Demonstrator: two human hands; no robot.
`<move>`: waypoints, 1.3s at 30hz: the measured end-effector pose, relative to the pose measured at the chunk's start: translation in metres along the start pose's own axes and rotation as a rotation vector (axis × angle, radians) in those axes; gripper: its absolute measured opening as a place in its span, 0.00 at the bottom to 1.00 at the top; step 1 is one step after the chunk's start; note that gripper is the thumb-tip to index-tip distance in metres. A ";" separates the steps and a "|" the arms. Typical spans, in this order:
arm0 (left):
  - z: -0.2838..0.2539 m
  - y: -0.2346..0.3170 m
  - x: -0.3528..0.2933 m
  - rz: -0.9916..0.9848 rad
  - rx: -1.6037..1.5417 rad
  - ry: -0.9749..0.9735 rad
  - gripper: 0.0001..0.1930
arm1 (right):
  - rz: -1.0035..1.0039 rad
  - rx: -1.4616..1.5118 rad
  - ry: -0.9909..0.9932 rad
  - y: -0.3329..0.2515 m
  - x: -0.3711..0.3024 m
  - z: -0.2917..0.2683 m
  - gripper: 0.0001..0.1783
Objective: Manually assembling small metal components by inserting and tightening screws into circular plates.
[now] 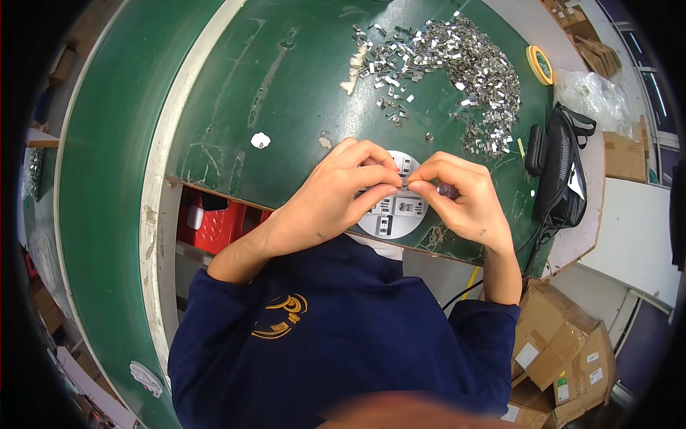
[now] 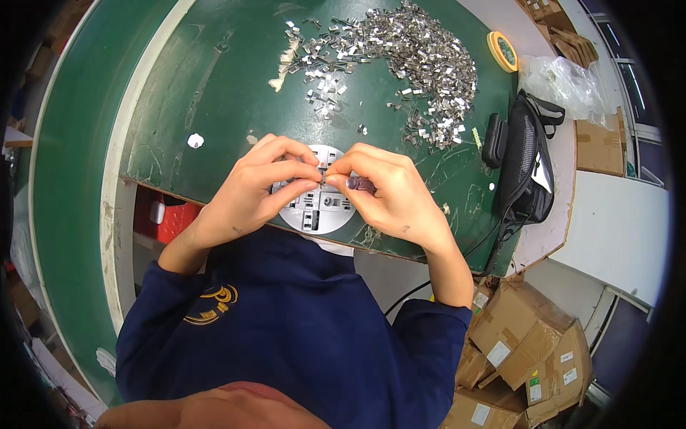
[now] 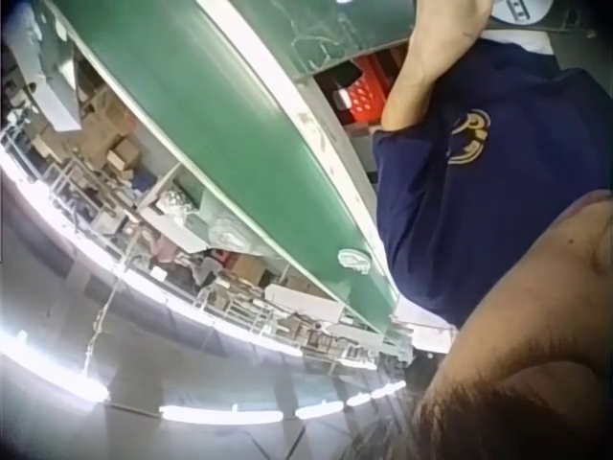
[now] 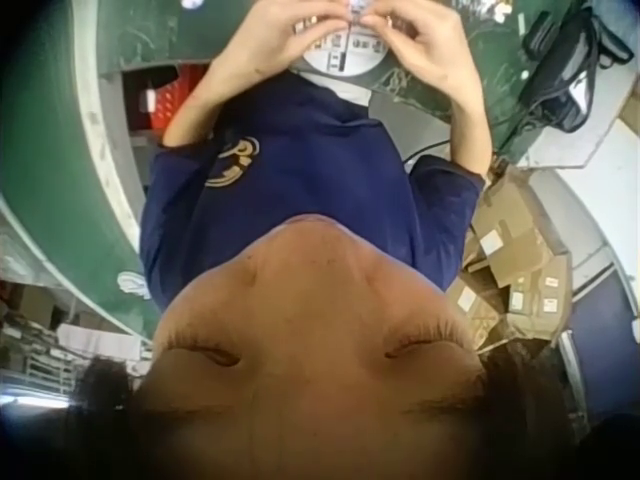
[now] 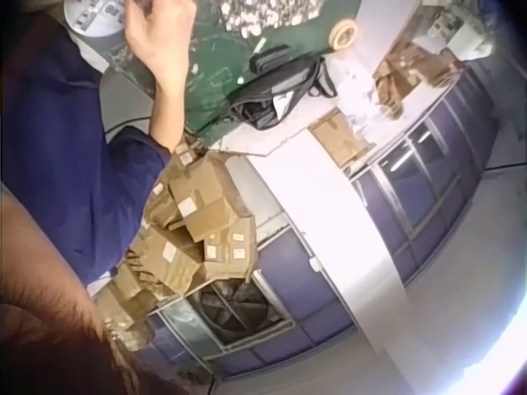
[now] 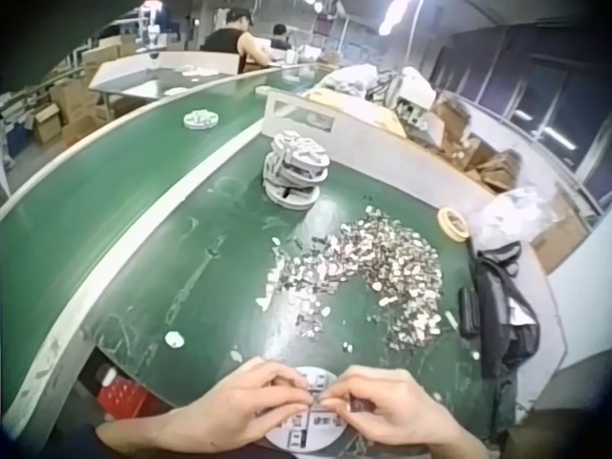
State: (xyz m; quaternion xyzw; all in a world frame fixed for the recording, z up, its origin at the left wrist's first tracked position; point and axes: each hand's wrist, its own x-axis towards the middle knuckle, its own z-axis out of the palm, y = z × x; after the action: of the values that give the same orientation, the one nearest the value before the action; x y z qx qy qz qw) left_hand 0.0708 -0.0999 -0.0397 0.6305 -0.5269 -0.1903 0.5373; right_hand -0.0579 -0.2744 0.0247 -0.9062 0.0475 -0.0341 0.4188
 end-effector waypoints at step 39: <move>-0.014 -0.002 -0.016 0.081 0.073 -0.007 0.28 | -0.200 0.216 0.089 -0.008 0.017 0.004 0.15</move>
State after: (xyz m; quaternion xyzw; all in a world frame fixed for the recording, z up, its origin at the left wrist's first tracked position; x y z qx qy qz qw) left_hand 0.0767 -0.0792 -0.0416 0.6269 -0.5606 -0.1514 0.5194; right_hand -0.0402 -0.2680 0.0286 -0.8536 -0.0285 -0.1205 0.5060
